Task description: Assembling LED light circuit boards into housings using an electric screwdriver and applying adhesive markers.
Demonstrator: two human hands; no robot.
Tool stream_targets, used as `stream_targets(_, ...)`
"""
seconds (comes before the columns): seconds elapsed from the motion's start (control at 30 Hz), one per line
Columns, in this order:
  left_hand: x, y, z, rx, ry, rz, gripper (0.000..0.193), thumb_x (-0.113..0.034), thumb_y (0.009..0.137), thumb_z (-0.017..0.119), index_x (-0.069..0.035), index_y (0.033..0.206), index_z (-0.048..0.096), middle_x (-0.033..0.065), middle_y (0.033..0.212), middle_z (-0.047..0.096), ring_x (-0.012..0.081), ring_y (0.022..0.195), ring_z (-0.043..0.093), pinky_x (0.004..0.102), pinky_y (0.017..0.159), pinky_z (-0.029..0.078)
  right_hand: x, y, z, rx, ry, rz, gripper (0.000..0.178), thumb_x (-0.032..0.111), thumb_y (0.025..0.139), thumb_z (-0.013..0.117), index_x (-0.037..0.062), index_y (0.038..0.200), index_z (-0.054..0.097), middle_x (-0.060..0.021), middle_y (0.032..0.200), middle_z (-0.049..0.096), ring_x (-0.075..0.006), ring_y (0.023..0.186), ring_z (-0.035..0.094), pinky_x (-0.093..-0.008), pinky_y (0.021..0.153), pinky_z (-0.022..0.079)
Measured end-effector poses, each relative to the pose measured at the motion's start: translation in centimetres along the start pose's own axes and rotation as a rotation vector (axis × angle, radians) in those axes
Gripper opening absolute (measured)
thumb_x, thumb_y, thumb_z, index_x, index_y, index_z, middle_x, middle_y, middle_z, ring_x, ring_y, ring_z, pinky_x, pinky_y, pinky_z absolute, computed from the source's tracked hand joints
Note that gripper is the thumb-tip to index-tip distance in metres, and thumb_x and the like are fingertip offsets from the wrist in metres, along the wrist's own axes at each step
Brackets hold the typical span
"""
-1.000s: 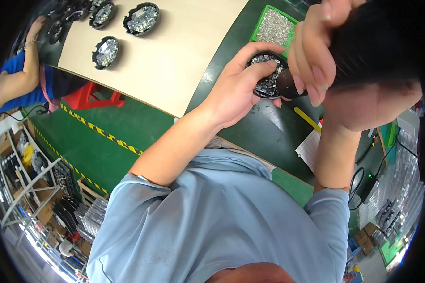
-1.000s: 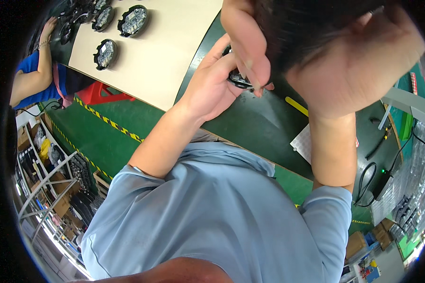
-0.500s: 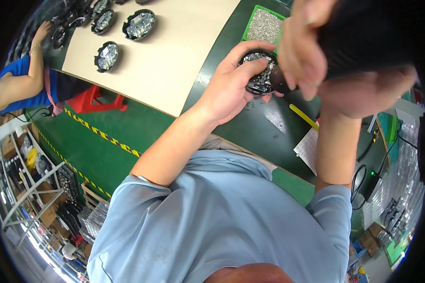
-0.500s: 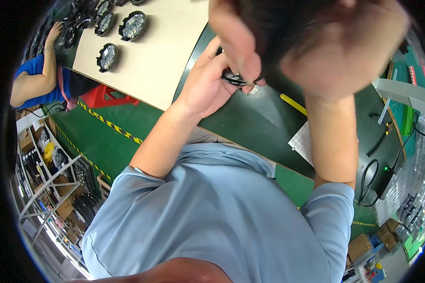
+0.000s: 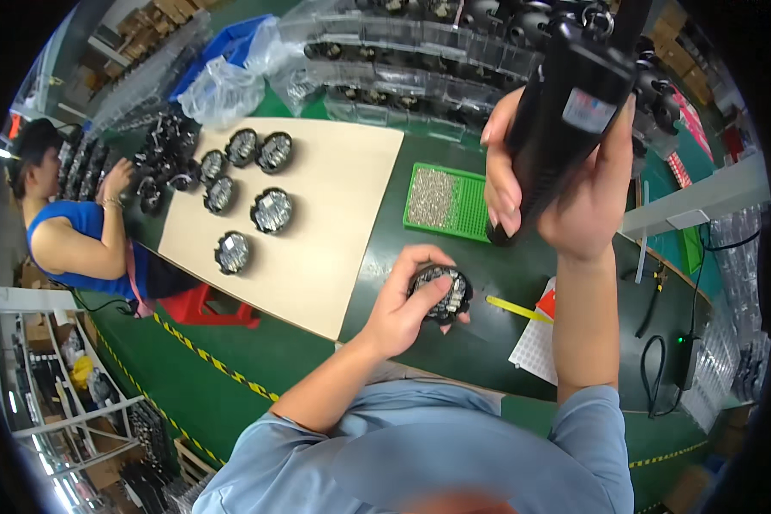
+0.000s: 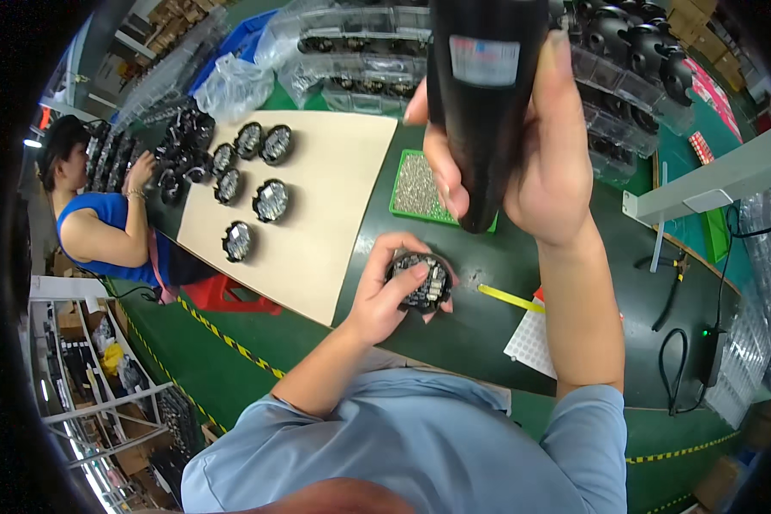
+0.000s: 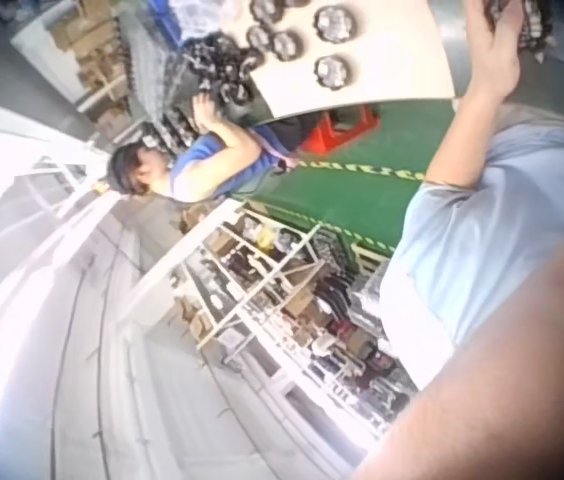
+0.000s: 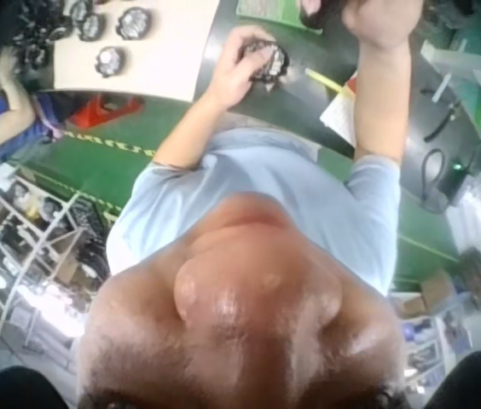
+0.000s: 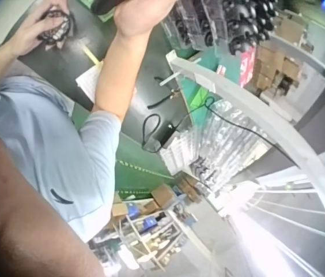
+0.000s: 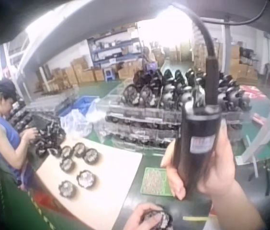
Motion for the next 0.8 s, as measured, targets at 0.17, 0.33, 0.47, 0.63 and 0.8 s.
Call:
stream_targets(0.17,-6.0,0.6,-0.1,0.014,0.116,0.154,0.023,-0.011,0.106,0.05,-0.01,0.127,0.041,0.0214,0.106,0.069,0.0237,0.079,0.072,0.0303,0.061,0.057,0.2,-0.5,-0.3,0.099,0.096,-0.026,0.092,0.072,0.103,0.013,-0.008,0.112,0.058,-0.0123,0.068,0.061,-0.0157,0.048,0.055,-0.0278,0.046,0.048)
stream_targets(0.33,-17.1,4.2,-1.7,-0.025,0.308,0.421,0.025,-0.014,0.104,0.051,-0.01,0.126,0.04,0.0265,0.101,0.069,0.0292,0.075,0.072,0.0317,0.053,0.055,0.2,-0.6,0.1,0.219,0.067,0.0,0.082,0.069,0.105,0.021,-0.0045,0.119,0.056,-0.0112,0.072,0.062,-0.0148,0.052,0.058,-0.0274,0.049,0.049)
stream_targets(0.47,-24.2,7.9,-2.8,-0.062,0.321,0.533,0.024,-0.012,0.102,0.05,-0.01,0.125,0.045,0.0276,0.1,0.068,0.0294,0.076,0.068,0.0302,0.051,0.047,-0.3,-0.7,0.2,0.125,-0.062,0.1,0.097,0.079,0.099,0.015,-0.009,0.113,0.053,-0.012,0.066,0.06,-0.018,0.051,0.059,-0.0318,0.052,0.052)
stream_targets(0.63,-30.8,13.6,-4.3,-0.127,0.448,0.643,0.027,-0.012,0.104,0.05,-0.006,0.13,0.046,0.0294,0.109,0.067,0.0351,0.09,0.071,0.0344,0.067,0.053,-0.5,-0.9,0.1,0.166,-0.115,0.115,0.096,0.077,0.1,0.017,-0.0096,0.116,0.053,-0.012,0.07,0.062,-0.0178,0.055,0.06,-0.0308,0.054,0.052)
stream_targets(0.8,-33.6,23.7,-4.8,0.087,0.35,0.438,0.031,-0.02,0.106,0.049,0.001,0.128,0.043,0.0256,0.119,0.063,0.0404,0.105,0.07,0.0447,0.085,0.059,-0.1,-0.8,-0.2,0.153,-0.025,0.086,0.083,0.069,0.105,0.027,-0.006,0.113,0.061,-0.0094,0.069,0.063,-0.0145,0.057,0.06,-0.0274,0.055,0.049)
Point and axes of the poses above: each hand's wrist, its own y-axis towards the middle knuckle, its own z-axis out of the palm, x = y × z, the point moved 9 cm from there along y, towards the middle knuckle
